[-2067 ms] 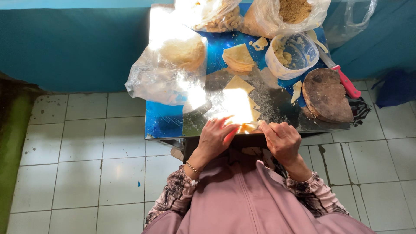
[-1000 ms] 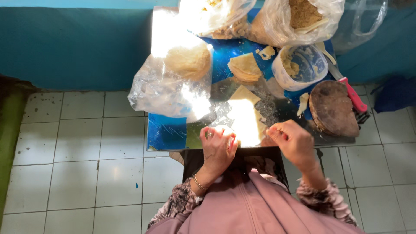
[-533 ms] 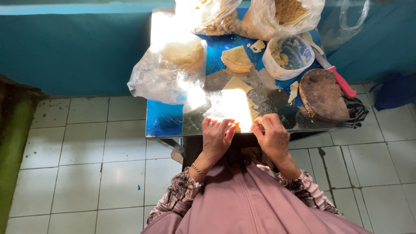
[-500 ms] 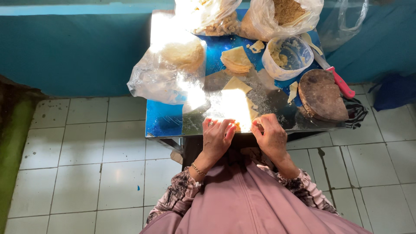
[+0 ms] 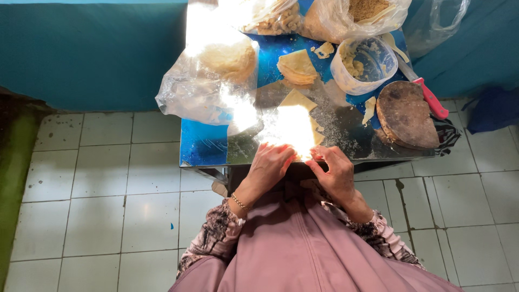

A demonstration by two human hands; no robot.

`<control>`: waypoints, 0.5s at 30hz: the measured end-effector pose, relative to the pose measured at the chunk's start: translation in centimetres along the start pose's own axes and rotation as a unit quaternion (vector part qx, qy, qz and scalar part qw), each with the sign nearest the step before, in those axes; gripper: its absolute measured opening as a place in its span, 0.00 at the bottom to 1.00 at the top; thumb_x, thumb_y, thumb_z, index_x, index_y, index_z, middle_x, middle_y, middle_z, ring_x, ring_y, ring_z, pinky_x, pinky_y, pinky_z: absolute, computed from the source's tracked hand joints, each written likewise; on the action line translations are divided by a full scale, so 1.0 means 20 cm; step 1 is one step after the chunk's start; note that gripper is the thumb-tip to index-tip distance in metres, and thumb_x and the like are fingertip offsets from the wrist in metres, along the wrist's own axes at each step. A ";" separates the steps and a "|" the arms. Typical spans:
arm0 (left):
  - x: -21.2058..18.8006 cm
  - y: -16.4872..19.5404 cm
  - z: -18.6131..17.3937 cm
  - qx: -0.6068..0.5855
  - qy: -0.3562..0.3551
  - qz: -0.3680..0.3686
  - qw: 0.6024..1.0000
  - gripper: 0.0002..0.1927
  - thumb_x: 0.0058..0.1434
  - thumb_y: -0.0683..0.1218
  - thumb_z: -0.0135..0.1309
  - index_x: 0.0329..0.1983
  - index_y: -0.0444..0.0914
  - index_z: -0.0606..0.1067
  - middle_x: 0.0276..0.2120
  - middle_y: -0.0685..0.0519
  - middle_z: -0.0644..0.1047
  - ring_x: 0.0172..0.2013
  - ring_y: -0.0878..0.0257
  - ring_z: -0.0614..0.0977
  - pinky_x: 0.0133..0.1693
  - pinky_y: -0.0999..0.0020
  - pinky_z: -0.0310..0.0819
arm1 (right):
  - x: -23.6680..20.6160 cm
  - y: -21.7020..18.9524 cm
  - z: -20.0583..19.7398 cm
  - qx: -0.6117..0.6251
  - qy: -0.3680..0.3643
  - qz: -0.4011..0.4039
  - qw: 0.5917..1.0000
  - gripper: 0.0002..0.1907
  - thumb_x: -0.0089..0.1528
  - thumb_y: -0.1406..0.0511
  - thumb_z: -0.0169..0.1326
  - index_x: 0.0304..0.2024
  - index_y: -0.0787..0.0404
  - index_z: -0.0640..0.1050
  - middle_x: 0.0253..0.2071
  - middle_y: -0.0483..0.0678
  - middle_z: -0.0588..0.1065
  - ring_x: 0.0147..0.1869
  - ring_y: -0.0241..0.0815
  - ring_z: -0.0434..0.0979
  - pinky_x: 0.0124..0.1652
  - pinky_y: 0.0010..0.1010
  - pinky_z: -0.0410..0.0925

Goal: The person sits at a small metal table folding triangular pastries. They take a cut dough piece, place filling from a plastic bag onto it, fold and pinch the dough closed, and set the finished pastry on a stack, repeating the cycle.

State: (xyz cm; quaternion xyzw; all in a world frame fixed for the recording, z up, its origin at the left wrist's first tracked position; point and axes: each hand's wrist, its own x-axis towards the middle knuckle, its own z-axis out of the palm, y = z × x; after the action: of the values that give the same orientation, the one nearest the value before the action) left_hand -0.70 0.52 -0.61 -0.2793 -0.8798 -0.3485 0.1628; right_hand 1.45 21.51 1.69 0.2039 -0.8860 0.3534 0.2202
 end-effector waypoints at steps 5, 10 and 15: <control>0.06 -0.05 0.02 -0.032 -0.064 -0.028 0.997 0.07 0.65 0.42 0.56 0.45 0.38 0.75 0.33 0.46 0.79 0.33 0.46 0.82 0.37 0.54 0.75 | 0.04 0.04 0.00 -0.038 -0.045 -0.063 0.996 0.17 0.54 0.66 0.67 0.44 0.65 0.80 0.41 0.50 0.78 0.42 0.48 0.76 0.42 0.38 0.71; 0.06 -0.06 -0.03 -0.098 -0.036 0.012 0.994 0.08 0.64 0.46 0.59 0.43 0.39 0.77 0.33 0.45 0.80 0.31 0.44 0.82 0.34 0.53 0.76 | 0.07 0.14 0.05 -0.029 -0.071 -0.062 0.995 0.07 0.57 0.69 0.63 0.38 0.62 0.81 0.40 0.49 0.76 0.44 0.48 0.75 0.42 0.37 0.70; 0.07 -0.06 0.02 -0.080 -0.021 -0.014 0.996 0.08 0.65 0.47 0.56 0.42 0.39 0.80 0.28 0.43 0.80 0.29 0.44 0.82 0.34 0.53 0.76 | 0.16 0.22 0.09 0.044 -0.098 0.034 0.994 0.07 0.57 0.69 0.62 0.34 0.64 0.77 0.37 0.50 0.74 0.39 0.48 0.76 0.39 0.35 0.69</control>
State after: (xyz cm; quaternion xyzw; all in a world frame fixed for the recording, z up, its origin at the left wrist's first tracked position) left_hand -2.56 0.55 -0.77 -0.2866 -0.8560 -0.4142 0.1167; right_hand -3.84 22.51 -0.24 0.2173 -0.8932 0.3779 0.1108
